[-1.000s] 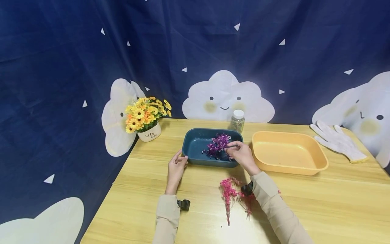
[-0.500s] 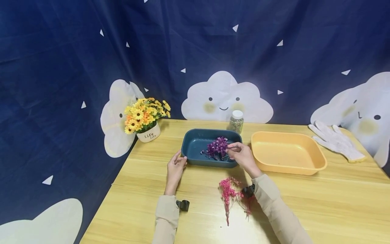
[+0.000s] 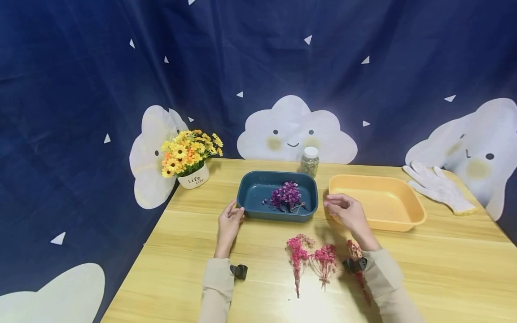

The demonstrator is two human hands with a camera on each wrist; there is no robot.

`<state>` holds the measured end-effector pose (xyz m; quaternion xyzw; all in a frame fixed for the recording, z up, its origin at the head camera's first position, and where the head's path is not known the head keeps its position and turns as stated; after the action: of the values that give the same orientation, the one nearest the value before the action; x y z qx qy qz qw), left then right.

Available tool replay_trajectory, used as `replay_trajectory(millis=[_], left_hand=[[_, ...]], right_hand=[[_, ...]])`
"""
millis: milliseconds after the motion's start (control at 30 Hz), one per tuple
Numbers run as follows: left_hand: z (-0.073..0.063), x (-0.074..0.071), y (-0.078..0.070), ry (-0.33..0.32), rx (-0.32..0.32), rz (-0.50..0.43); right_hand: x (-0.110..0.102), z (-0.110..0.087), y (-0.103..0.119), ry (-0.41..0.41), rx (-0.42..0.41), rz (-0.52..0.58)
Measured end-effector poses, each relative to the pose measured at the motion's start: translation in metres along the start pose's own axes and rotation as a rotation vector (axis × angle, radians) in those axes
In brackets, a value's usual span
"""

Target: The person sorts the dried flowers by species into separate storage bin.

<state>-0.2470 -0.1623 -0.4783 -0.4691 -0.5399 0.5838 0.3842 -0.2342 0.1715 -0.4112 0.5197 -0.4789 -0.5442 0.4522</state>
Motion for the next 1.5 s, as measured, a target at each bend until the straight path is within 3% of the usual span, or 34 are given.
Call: replay_trajectory(millis=[467,667,900,1033,1200,1500], left_hand=[[0.001,0.0,0.001,-0.004,-0.01,-0.001],[0.001,-0.003,0.001,-0.016,0.003,0.001],[-0.003,0.0,0.001,-0.025,0.002,0.012],[-0.008,0.004,-0.001,-0.021,-0.008,0.002],[-0.017,0.008,-0.003,-0.024,-0.005,0.007],[-0.048,0.022,-0.014,0.038,-0.011,0.026]], right_hand=[[-0.095,-0.028,-0.021,-0.209,-0.015,0.06],[-0.132,-0.034,-0.033,-0.298,0.033,0.051],[-0.168,-0.042,-0.048,-0.434,0.101,0.147],[-0.18,-0.045,-0.058,-0.516,0.141,0.163],[-0.184,-0.043,-0.07,-0.57,0.199,0.084],[-0.18,-0.04,-0.075,-0.615,0.247,0.283]])
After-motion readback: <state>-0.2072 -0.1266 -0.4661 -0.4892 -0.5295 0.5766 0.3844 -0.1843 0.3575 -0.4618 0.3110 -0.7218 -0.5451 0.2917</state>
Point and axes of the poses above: each hand's wrist, its own z-axis towards the middle knuckle, its own x-axis out of the palm, y = z × x, the point moved 3 cm from there along z, towards the middle knuckle, and after that the axes turned 4 degrees about z, right-handed, at the moved point
